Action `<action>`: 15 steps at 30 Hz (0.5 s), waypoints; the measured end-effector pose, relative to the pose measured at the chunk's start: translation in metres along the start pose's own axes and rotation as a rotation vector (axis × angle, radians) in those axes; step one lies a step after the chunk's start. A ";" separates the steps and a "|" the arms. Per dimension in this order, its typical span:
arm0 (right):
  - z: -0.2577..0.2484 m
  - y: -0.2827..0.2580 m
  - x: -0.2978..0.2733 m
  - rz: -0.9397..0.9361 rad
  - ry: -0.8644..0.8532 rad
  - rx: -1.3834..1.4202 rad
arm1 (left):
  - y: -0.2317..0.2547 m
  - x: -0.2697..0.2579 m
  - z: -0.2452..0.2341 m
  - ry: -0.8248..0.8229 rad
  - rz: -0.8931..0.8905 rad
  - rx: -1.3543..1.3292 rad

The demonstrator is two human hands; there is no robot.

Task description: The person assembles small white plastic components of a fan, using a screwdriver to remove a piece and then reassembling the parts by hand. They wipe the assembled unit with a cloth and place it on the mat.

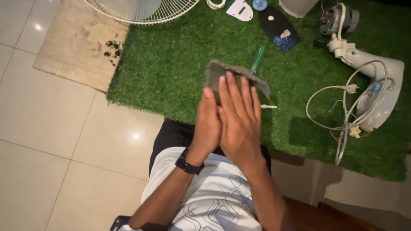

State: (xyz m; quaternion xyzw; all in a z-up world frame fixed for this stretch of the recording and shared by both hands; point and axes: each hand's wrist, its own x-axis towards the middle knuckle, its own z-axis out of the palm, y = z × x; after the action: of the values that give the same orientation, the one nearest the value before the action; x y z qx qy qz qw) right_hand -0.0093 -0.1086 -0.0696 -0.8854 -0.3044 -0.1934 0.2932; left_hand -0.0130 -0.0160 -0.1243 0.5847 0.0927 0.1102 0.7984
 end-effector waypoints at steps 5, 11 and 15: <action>0.002 -0.011 -0.010 -0.102 0.024 0.134 | 0.008 0.004 -0.012 0.065 0.118 -0.127; -0.009 -0.020 -0.005 -0.154 -0.041 0.038 | 0.022 -0.002 -0.012 0.038 0.199 -0.024; -0.009 -0.019 0.005 -0.139 -0.049 -0.023 | 0.024 -0.002 -0.003 0.032 -0.016 -0.273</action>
State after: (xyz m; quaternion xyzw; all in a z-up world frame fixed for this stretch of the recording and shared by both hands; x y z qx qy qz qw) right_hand -0.0195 -0.0996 -0.0525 -0.8699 -0.3702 -0.1949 0.2614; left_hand -0.0177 -0.0070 -0.1025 0.4681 0.0945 0.1247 0.8697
